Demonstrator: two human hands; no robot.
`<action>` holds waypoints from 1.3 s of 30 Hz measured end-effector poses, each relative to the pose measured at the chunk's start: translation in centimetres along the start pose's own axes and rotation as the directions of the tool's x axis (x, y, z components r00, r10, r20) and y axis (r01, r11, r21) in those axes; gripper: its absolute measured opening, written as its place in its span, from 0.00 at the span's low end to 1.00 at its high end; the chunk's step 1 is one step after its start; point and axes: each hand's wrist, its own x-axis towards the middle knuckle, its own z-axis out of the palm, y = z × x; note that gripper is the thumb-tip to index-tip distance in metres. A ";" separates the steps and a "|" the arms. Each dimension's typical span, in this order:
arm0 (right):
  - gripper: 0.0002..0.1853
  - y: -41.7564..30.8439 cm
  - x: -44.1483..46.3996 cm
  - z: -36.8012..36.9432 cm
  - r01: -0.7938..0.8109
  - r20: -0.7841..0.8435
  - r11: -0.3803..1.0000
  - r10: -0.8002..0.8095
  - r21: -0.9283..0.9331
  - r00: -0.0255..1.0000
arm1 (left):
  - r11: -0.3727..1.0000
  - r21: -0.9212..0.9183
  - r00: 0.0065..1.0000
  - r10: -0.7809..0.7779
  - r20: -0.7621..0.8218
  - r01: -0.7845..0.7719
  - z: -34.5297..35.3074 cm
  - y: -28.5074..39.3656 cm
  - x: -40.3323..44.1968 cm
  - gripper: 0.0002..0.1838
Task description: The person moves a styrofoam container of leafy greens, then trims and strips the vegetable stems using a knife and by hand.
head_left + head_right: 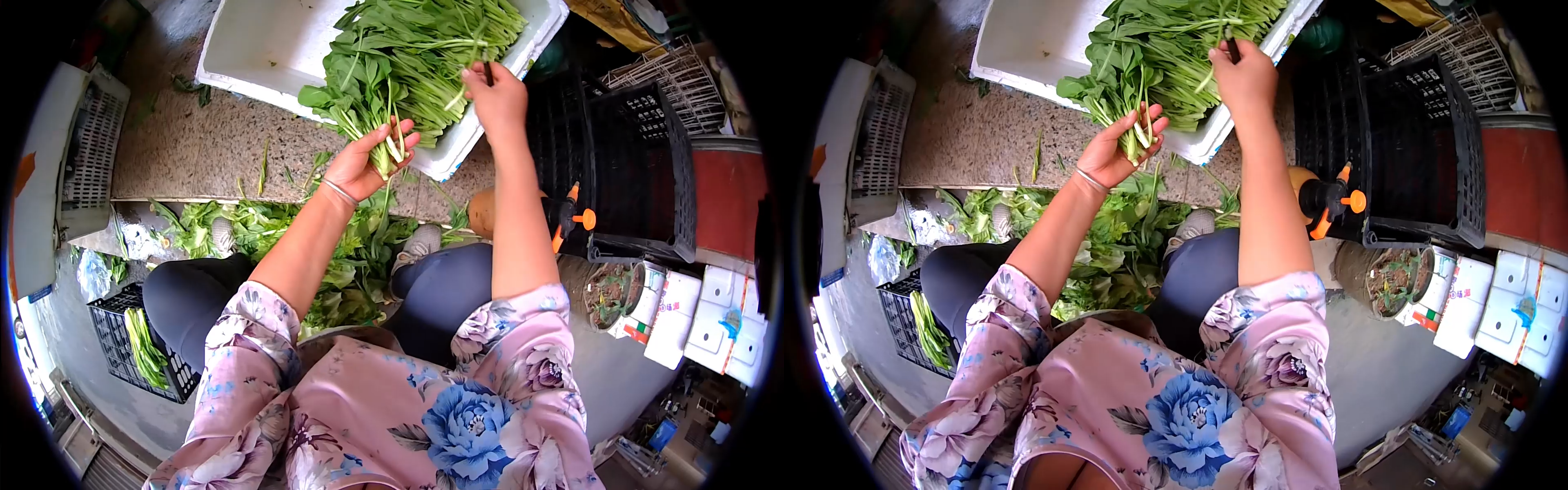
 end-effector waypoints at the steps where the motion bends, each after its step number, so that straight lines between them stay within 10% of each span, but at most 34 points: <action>1: 0.12 -1.2 -0.8 -0.9 -0.042 0.110 0.993 0.030 0.108 0.994 | 1.000 0.010 1.000 -0.011 0.011 0.011 -0.2 0.1 -0.1 0.14; 6: 0.16 -5.3 -3.2 -6.1 -0.327 0.810 0.942 0.249 -0.075 0.531 | 0.999 0.007 0.999 0.037 0.011 -0.037 -1.1 1.0 -0.7 0.14; 8: 0.17 -1.6 -2.6 -2.6 -0.221 0.441 0.971 0.239 -0.092 0.865 | 0.997 0.003 0.995 0.074 0.065 -0.074 -1.2 0.9 -0.7 0.15; 11: 0.14 -1.6 -2.6 1.3 -0.079 0.229 0.724 0.317 -0.685 0.920 | 0.996 -0.025 0.993 0.090 0.079 -0.088 -1.0 0.6 -0.7 0.15; 17: 0.25 -0.1 -1.7 5.5 -0.173 0.050 0.568 0.355 -0.805 0.933 | 0.974 -0.186 0.986 0.149 0.077 -0.132 -1.0 -0.4 -0.2 0.09; 26: 0.12 0.5 -0.1 2.5 -0.232 0.288 0.717 0.523 -0.657 0.802 | 0.978 -0.149 0.988 0.141 -0.066 -0.150 -0.2 -0.6 0.3 0.06; 30: 0.11 0.2 -1.3 0.2 -0.310 0.403 0.914 0.396 -0.262 0.825 | 0.982 -0.128 0.991 0.133 -0.026 -0.135 -0.8 -0.4 0.6 0.07; 39: 0.12 -1.7 -3.7 -0.4 -0.301 0.603 0.952 0.269 -0.050 0.751 | 0.998 0.026 0.997 0.050 -0.054 -0.049 1.4 -1.2 2.1 0.17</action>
